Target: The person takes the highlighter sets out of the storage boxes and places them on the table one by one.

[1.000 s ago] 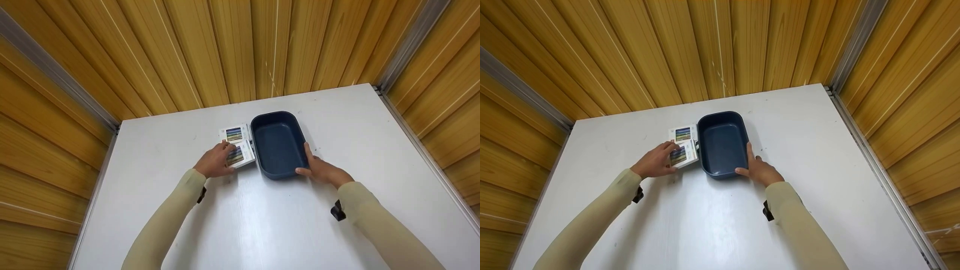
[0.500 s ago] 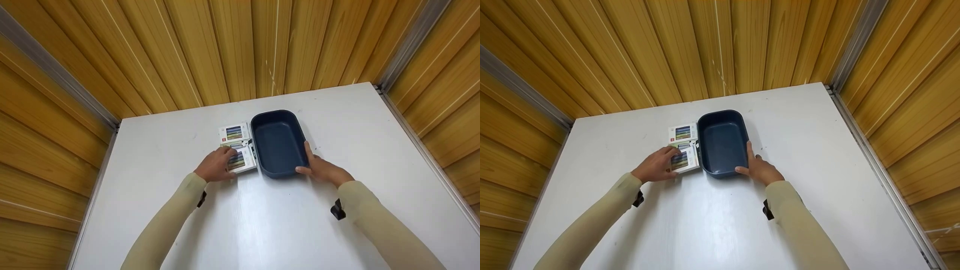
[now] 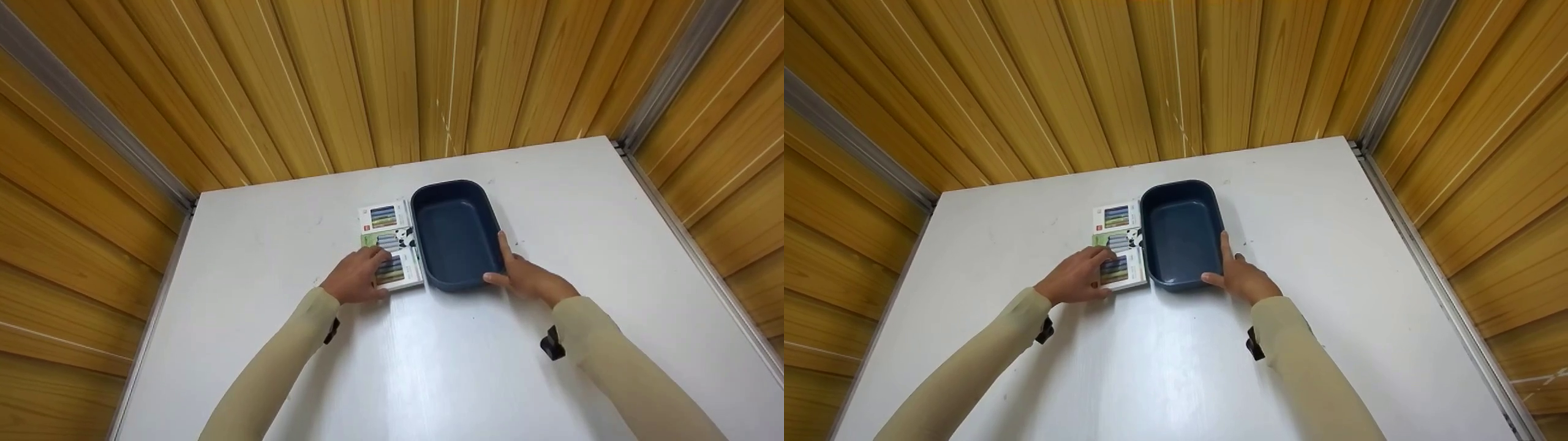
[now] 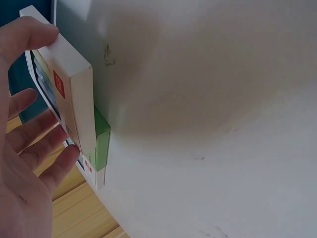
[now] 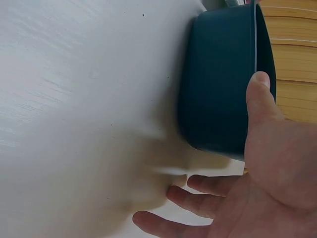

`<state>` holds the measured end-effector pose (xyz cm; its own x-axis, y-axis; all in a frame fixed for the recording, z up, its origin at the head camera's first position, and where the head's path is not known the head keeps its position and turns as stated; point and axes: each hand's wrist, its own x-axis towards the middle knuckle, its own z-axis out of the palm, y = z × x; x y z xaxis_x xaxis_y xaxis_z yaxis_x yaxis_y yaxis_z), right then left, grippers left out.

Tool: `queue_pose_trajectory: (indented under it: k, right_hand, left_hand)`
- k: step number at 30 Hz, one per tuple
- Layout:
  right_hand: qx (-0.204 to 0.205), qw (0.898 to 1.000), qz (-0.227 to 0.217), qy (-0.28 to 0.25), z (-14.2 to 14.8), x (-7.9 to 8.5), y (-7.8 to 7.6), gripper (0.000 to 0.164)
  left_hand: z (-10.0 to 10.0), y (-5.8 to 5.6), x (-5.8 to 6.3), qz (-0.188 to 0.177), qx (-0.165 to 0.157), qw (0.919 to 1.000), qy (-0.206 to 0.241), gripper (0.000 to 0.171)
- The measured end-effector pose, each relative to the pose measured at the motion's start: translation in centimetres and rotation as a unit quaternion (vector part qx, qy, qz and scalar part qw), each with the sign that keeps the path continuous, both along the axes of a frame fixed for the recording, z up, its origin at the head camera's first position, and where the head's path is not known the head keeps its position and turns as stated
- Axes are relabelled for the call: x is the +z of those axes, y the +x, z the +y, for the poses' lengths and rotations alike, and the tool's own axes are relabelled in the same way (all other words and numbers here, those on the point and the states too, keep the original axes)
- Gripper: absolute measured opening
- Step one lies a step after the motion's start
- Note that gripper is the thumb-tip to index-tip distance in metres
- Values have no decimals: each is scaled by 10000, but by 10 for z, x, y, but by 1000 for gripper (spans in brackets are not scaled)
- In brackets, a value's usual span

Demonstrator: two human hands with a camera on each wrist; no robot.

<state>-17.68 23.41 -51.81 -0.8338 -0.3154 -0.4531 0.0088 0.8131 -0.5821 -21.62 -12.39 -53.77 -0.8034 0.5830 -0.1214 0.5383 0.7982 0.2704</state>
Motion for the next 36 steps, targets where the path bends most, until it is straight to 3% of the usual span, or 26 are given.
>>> queue_pose_trajectory:
  k: [13, 25, 36]
  right_hand:
    - [5, 10000, -17, 31, 2, 0, 1, 101]
    - [-35, 10000, -56, -14, 1, 0, 1, 104]
    - [-2, 10000, -4, -95, 2, -2, 1, 106]
  left_hand:
    - [7, 4, -7, 284, -252, 9993, -40, 65]
    - [12, 9, -7, 19, 16, 9997, -224, 67]
    - [12, 12, -13, 86, -26, 9997, -212, 66]
